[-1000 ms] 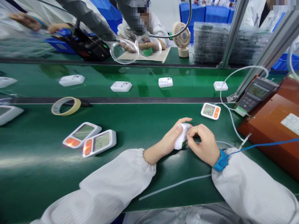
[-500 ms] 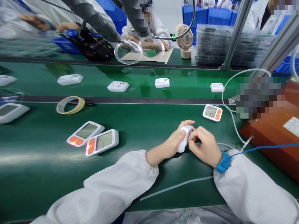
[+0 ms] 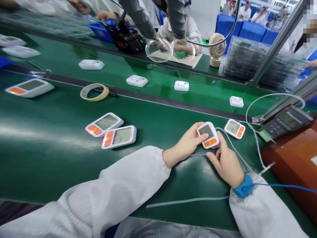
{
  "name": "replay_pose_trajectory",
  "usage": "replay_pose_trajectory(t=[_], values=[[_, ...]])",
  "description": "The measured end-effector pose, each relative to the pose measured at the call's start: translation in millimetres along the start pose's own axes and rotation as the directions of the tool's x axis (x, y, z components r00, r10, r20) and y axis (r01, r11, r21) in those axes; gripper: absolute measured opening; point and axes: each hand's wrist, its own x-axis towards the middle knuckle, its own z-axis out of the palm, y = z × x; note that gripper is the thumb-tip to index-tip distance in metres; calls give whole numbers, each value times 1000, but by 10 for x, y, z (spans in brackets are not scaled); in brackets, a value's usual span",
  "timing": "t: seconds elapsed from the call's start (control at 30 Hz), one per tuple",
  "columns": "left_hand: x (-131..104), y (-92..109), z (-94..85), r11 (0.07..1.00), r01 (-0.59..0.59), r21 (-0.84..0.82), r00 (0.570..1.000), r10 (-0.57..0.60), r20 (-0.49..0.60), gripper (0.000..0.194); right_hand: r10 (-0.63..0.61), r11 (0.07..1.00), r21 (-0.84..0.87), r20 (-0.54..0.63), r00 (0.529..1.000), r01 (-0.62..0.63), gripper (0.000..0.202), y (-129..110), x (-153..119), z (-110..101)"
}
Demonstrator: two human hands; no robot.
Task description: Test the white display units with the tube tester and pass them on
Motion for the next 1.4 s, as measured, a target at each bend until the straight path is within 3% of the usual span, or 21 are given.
replay_pose_trajectory(t=[0.13, 0.2, 0.3, 0.37, 0.5, 0.6, 0.83, 1.07, 1.4], values=[[-85, 36, 12, 962, -16, 272, 980, -39, 196, 49, 92, 996, -16, -61, 994, -93, 51, 84, 31, 70], [-123, 53, 11, 935, -22, 353, 968, -70, 243, 62, 91, 996, -6, -127, 988, -93, 47, 104, 41, 61], [-155, 63, 4, 946, 21, 323, 940, -129, 316, 86, 98, 995, 39, -182, 978, -92, 44, 97, 46, 31], [-163, 64, 2, 959, 58, 278, 925, -157, 347, 86, 95, 994, 72, -169, 981, -83, 40, 84, 47, 15], [-161, 66, 12, 974, 114, 195, 925, -176, 337, 73, 106, 982, 167, -100, 989, -88, 39, 79, 48, 7], [-156, 65, 21, 978, 87, 189, 929, -148, 338, 72, 121, 973, 208, -82, 989, -102, 42, 90, 44, 14], [-167, 82, 10, 963, 65, 263, 907, -167, 387, 70, 135, 977, 174, -30, 990, -127, 49, 117, 33, 30], [-161, 75, 1, 966, 59, 251, 911, -154, 382, 69, 134, 977, 170, -30, 990, -127, 49, 135, 34, 43], [-163, 71, 11, 968, 76, 240, 911, -165, 378, 69, 262, 952, 154, 35, 964, -264, 54, 32, 62, 5]])
